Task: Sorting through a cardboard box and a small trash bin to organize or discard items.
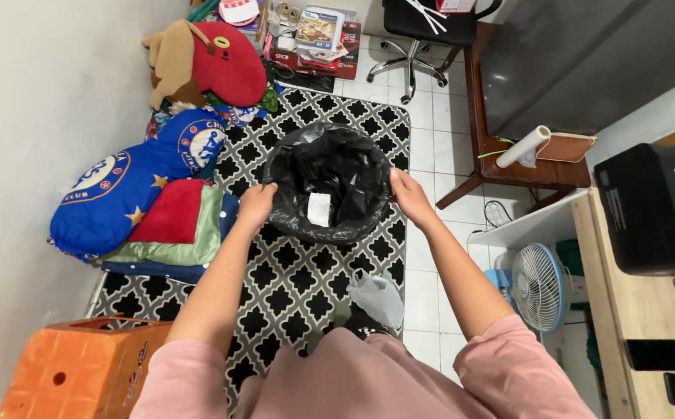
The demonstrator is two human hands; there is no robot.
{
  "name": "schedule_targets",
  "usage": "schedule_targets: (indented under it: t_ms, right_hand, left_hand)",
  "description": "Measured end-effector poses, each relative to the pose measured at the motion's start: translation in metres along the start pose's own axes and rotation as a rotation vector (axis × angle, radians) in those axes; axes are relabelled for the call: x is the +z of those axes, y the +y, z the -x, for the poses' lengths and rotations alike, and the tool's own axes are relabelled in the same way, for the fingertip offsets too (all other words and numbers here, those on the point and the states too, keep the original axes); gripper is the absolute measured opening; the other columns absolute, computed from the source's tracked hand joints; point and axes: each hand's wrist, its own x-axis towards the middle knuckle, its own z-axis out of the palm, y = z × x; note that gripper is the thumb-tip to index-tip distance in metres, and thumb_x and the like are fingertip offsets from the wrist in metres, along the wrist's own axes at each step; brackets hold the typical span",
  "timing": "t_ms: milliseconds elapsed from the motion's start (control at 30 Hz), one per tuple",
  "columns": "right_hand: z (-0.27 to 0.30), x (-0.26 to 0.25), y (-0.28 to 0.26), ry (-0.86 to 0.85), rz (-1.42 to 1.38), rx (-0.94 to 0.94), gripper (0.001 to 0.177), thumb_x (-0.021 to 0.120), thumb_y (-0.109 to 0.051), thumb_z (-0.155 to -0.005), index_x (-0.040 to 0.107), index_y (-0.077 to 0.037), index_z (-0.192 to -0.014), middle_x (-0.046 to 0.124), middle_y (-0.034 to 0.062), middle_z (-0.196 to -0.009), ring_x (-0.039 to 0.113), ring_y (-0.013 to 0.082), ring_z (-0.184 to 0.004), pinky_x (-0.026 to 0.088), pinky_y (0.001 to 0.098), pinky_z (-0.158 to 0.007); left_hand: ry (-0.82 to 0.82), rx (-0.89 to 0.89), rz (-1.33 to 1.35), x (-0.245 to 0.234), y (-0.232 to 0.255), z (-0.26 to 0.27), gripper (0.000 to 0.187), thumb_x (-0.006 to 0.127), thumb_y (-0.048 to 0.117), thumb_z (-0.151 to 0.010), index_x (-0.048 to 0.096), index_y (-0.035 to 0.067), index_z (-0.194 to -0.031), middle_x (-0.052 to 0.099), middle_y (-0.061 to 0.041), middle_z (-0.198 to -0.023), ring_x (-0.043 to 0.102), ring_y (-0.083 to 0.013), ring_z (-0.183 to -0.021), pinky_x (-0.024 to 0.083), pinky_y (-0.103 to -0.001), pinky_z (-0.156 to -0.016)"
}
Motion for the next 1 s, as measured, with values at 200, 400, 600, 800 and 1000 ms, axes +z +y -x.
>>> schedule_targets:
  t_ms: [200, 400, 600, 800, 1000]
  right_hand:
    - [-0.046, 0.005, -0.001, 0.008, 0.025, 0.012, 0.051, 0.045, -0.048, -0.106, 0.063, -0.011, -0.135, 0.066, 0.0000, -0.103, 0.061, 0.0111, -0.091, 0.055, 0.0304, -0.080]
    - [-0.123, -0.007, 0.021, -0.048, -0.074, -0.010, 0.052, 0.046, -0.044, -0.106, 0.059, -0.008, -0.140, 0.070, 0.0009, -0.111, 0.065, 0.0104, -0.094, 0.056, 0.0297, -0.082]
    - [-0.202, -0.030, 0.019, -0.025, -0.186, 0.048, 0.048, 0.054, -0.034, -0.104, 0.055, -0.006, -0.143, 0.071, 0.0027, -0.113, 0.068, 0.0131, -0.097, 0.058, 0.0299, -0.083]
    - [-0.260, -0.053, 0.012, 0.060, -0.082, 0.025, 0.050, 0.059, -0.029, -0.101, 0.054, -0.005, -0.144, 0.068, 0.0035, -0.117, 0.065, 0.0110, -0.098, 0.058, 0.0288, -0.079]
    - [-0.324, -0.070, 0.004, 0.138, -0.066, 0.054, 0.050, 0.060, -0.029, -0.101, 0.053, -0.004, -0.145, 0.067, 0.0032, -0.113, 0.064, 0.0095, -0.095, 0.056, 0.0275, -0.081]
  left_hand:
    - [-0.036, -0.110, 0.037, -0.004, 0.023, -0.023, 0.047, 0.061, 0.041, -0.092, 0.072, -0.004, -0.101, 0.075, -0.020, -0.090, 0.071, -0.0314, -0.087, 0.051, -0.040, -0.080]
    - [-0.017, -0.036, -0.039, 0.019, 0.015, -0.104, 0.049, 0.059, 0.042, -0.094, 0.070, -0.006, -0.096, 0.073, -0.024, -0.088, 0.070, -0.0374, -0.086, 0.051, -0.044, -0.080]
    - [0.011, 0.087, -0.090, 0.043, 0.050, -0.177, 0.049, 0.055, 0.042, -0.096, 0.068, -0.005, -0.094, 0.069, -0.031, -0.092, 0.066, -0.0479, -0.094, 0.048, -0.051, -0.082]
    - [-0.068, -0.036, -0.031, 0.059, 0.106, -0.234, 0.050, 0.058, 0.042, -0.097, 0.066, -0.007, -0.091, 0.071, -0.028, -0.087, 0.068, -0.0442, -0.087, 0.050, -0.048, -0.080]
    - [-0.137, -0.010, 0.023, 0.095, 0.110, -0.335, 0.047, 0.059, 0.042, -0.094, 0.069, -0.004, -0.092, 0.073, -0.024, -0.089, 0.069, -0.0408, -0.087, 0.050, -0.044, -0.081]
